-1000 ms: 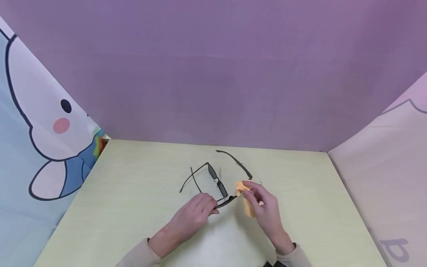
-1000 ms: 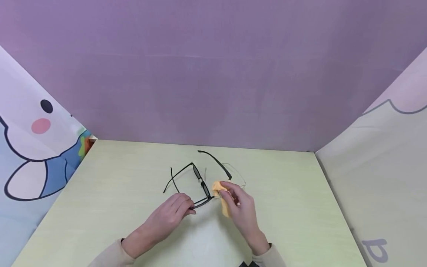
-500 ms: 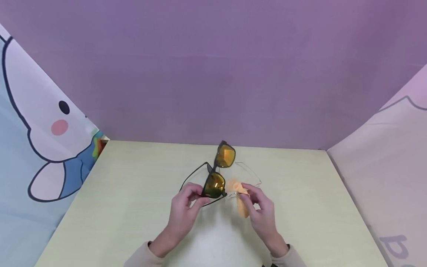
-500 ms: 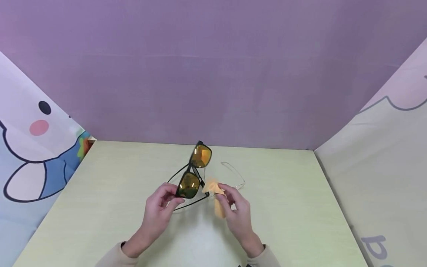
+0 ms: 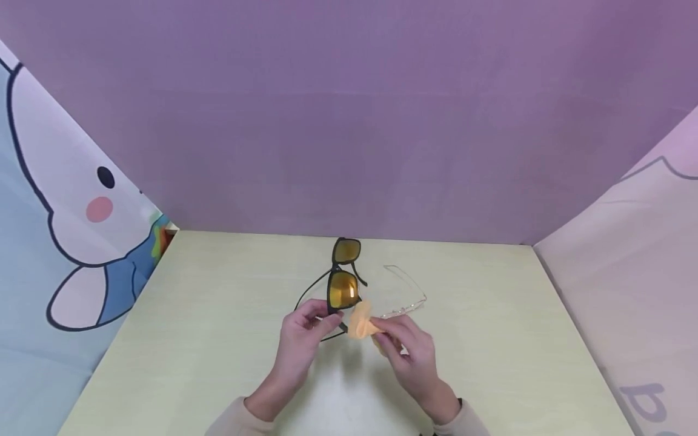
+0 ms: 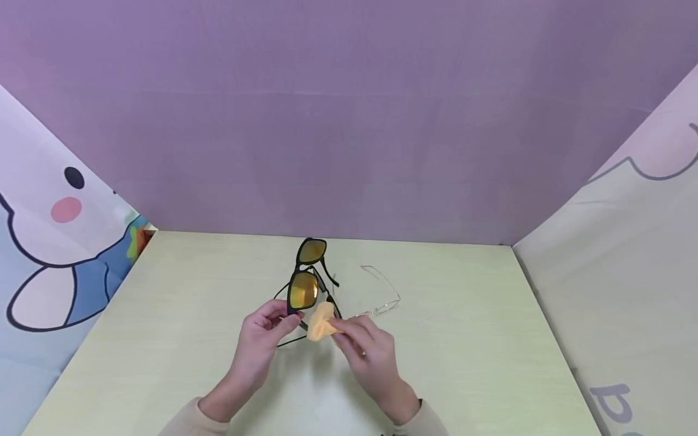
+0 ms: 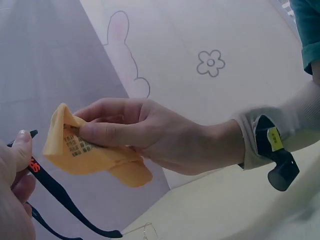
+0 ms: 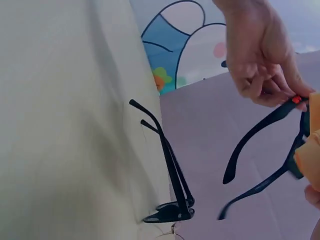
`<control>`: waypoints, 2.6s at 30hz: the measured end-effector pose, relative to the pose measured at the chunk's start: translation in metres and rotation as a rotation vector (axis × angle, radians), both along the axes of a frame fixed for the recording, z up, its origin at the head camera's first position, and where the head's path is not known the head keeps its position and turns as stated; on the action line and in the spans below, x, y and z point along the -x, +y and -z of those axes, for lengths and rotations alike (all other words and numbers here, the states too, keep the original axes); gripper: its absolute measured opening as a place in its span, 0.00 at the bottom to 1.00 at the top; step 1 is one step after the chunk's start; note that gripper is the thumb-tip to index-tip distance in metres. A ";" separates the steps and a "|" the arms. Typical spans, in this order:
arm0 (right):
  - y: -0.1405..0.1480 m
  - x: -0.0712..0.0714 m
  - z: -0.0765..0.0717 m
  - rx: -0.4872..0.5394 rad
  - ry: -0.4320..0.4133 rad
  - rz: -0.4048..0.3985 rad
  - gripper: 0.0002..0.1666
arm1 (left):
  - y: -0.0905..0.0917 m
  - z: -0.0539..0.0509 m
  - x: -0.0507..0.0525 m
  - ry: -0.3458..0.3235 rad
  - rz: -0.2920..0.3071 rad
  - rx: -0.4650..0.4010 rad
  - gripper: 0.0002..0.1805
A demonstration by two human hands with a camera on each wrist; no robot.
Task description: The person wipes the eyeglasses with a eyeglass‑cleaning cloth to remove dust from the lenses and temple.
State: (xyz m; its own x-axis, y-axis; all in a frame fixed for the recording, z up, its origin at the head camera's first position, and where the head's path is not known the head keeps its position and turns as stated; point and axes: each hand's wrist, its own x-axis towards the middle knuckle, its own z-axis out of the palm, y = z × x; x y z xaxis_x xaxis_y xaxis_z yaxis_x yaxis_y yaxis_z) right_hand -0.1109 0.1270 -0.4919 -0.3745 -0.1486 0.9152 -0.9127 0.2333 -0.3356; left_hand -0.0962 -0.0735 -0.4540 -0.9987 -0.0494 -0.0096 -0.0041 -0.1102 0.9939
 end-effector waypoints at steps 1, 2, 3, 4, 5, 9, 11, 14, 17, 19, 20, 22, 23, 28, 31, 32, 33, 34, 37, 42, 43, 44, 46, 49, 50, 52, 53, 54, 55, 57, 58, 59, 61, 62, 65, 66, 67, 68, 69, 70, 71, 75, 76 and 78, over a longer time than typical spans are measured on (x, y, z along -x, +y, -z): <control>-0.001 0.001 -0.003 -0.032 0.062 0.006 0.11 | 0.000 0.000 0.000 -0.007 -0.004 -0.009 0.08; -0.002 0.003 -0.006 -0.067 0.122 0.016 0.11 | 0.001 0.000 0.000 -0.015 -0.003 -0.024 0.09; -0.002 0.004 -0.010 -0.105 0.176 0.030 0.11 | 0.001 0.000 0.000 -0.022 0.000 -0.039 0.10; -0.003 0.005 -0.014 -0.146 0.229 0.057 0.11 | 0.002 0.000 0.000 -0.032 0.006 -0.052 0.10; -0.003 0.006 -0.018 -0.184 0.272 0.071 0.12 | 0.003 -0.001 0.000 -0.041 0.009 -0.061 0.10; -0.005 0.006 -0.028 -0.336 0.349 0.108 0.14 | 0.007 -0.003 0.000 -0.088 0.030 -0.098 0.11; -0.007 0.005 -0.029 -0.384 0.346 0.117 0.14 | 0.009 -0.006 0.000 -0.118 0.039 -0.119 0.11; -0.010 0.004 -0.027 -0.403 0.333 0.111 0.14 | 0.010 -0.008 -0.001 -0.172 0.055 -0.159 0.10; -0.010 0.003 -0.022 -0.402 0.319 0.064 0.15 | 0.010 -0.010 -0.001 -0.213 0.049 -0.182 0.08; -0.008 0.002 -0.019 -0.437 0.307 0.033 0.15 | 0.008 -0.011 -0.001 -0.226 0.032 -0.208 0.08; -0.007 0.001 -0.017 -0.462 0.298 0.019 0.15 | 0.006 -0.010 0.000 -0.232 0.024 -0.221 0.07; -0.005 0.000 -0.013 -0.510 0.272 -0.005 0.15 | 0.003 -0.010 0.001 -0.236 0.005 -0.241 0.05; -0.005 -0.001 -0.012 -0.530 0.265 -0.011 0.15 | 0.002 -0.010 0.002 -0.234 0.001 -0.251 0.04; -0.004 0.001 -0.019 -0.492 0.262 -0.013 0.15 | 0.004 -0.013 0.002 -0.201 0.043 -0.229 0.04; -0.005 0.005 -0.026 -0.421 0.250 -0.003 0.14 | 0.008 -0.017 0.001 -0.172 0.084 -0.203 0.08; -0.005 0.006 -0.028 -0.406 0.241 -0.004 0.14 | 0.009 -0.018 0.000 -0.166 0.090 -0.203 0.09; -0.005 0.007 -0.029 -0.399 0.234 -0.006 0.14 | 0.010 -0.019 0.000 -0.163 0.091 -0.203 0.10; -0.006 0.007 -0.029 -0.397 0.232 -0.011 0.14 | 0.010 -0.020 -0.001 -0.159 0.086 -0.205 0.09; -0.004 0.005 -0.024 -0.415 0.246 -0.036 0.14 | 0.008 -0.022 -0.001 -0.165 0.052 -0.227 0.06; -0.001 -0.001 -0.010 -0.488 0.249 -0.092 0.15 | 0.000 -0.024 0.001 -0.160 -0.002 -0.280 0.02; 0.000 -0.001 -0.008 -0.499 0.243 -0.098 0.16 | -0.001 -0.024 0.001 -0.153 -0.005 -0.283 0.03; 0.000 -0.002 -0.007 -0.499 0.237 -0.110 0.16 | -0.002 -0.024 0.001 -0.147 -0.004 -0.273 0.03; -0.001 -0.001 -0.006 -0.479 0.226 -0.123 0.15 | -0.001 -0.022 0.001 -0.140 0.006 -0.249 0.03; -0.005 0.003 -0.011 -0.418 0.224 -0.127 0.14 | 0.002 -0.019 0.001 -0.141 0.033 -0.219 0.00; -0.006 0.005 -0.013 -0.392 0.213 -0.126 0.14 | 0.004 -0.019 0.001 -0.149 0.044 -0.214 0.02; -0.008 0.008 -0.017 -0.345 0.196 -0.116 0.13 | 0.008 -0.018 0.001 -0.173 0.068 -0.223 0.06; -0.008 0.009 -0.018 -0.324 0.186 -0.111 0.13 | 0.009 -0.018 0.001 -0.188 0.079 -0.229 0.08; -0.008 0.010 -0.019 -0.309 0.174 -0.109 0.13 | 0.011 -0.018 0.001 -0.201 0.087 -0.233 0.09; -0.009 0.010 -0.019 -0.299 0.168 -0.108 0.13 | 0.011 -0.018 0.000 -0.209 0.093 -0.235 0.10; -0.009 0.009 -0.018 -0.297 0.164 -0.123 0.13 | 0.010 -0.020 -0.001 -0.206 0.090 -0.232 0.09; -0.008 0.008 -0.016 -0.305 0.167 -0.136 0.13 | 0.009 -0.021 -0.001 -0.199 0.080 -0.225 0.08; -0.008 0.006 -0.014 -0.318 0.173 -0.150 0.13 | 0.008 -0.022 -0.002 -0.187 0.068 -0.218 0.07; -0.006 0.003 -0.009 -0.350 0.184 -0.173 0.13 | 0.005 -0.024 -0.002 -0.162 0.041 -0.198 0.04; -0.006 0.002 -0.007 -0.365 0.187 -0.184 0.14 | 0.004 -0.024 -0.002 -0.148 0.032 -0.188 0.03; -0.004 0.000 -0.002 -0.394 0.198 -0.193 0.14 | 0.002 -0.023 -0.002 -0.124 0.025 -0.157 0.03; -0.005 0.000 -0.001 -0.394 0.197 -0.195 0.14 | 0.003 -0.023 -0.002 -0.123 0.026 -0.150 0.04; -0.005 0.000 -0.001 -0.388 0.190 -0.198 0.14 | 0.004 -0.023 -0.002 -0.121 0.027 -0.146 0.04; -0.006 0.000 -0.003 -0.378 0.187 -0.199 0.14 | 0.005 -0.023 -0.003 -0.119 0.030 -0.143 0.05; -0.007 0.001 -0.004 -0.362 0.186 -0.198 0.14 | 0.007 -0.023 -0.003 -0.122 0.033 -0.143 0.06; -0.008 0.002 -0.007 -0.342 0.180 -0.195 0.14 | 0.009 -0.023 -0.004 -0.123 0.039 -0.145 0.07; -0.008 0.003 -0.009 -0.319 0.171 -0.190 0.13 | 0.011 -0.023 -0.005 -0.128 0.048 -0.145 0.08; -0.010 0.006 -0.018 -0.235 0.145 -0.175 0.13 | 0.016 -0.023 -0.009 -0.143 0.094 -0.141 0.14; -0.011 0.006 -0.019 -0.223 0.136 -0.179 0.13 | 0.017 -0.023 -0.010 -0.145 0.099 -0.138 0.14; -0.012 0.005 -0.019 -0.217 0.127 -0.196 0.12 | 0.016 -0.024 -0.010 -0.144 0.090 -0.139 0.13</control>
State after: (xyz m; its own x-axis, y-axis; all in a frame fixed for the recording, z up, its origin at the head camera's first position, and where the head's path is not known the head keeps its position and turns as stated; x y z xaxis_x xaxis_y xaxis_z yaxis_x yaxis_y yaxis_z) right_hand -0.1163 0.1153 -0.4728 -0.2044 -0.4039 0.8917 -0.9787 0.1028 -0.1778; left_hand -0.0862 -0.0576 -0.4295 -0.9869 0.0515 -0.1527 -0.1606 -0.2391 0.9576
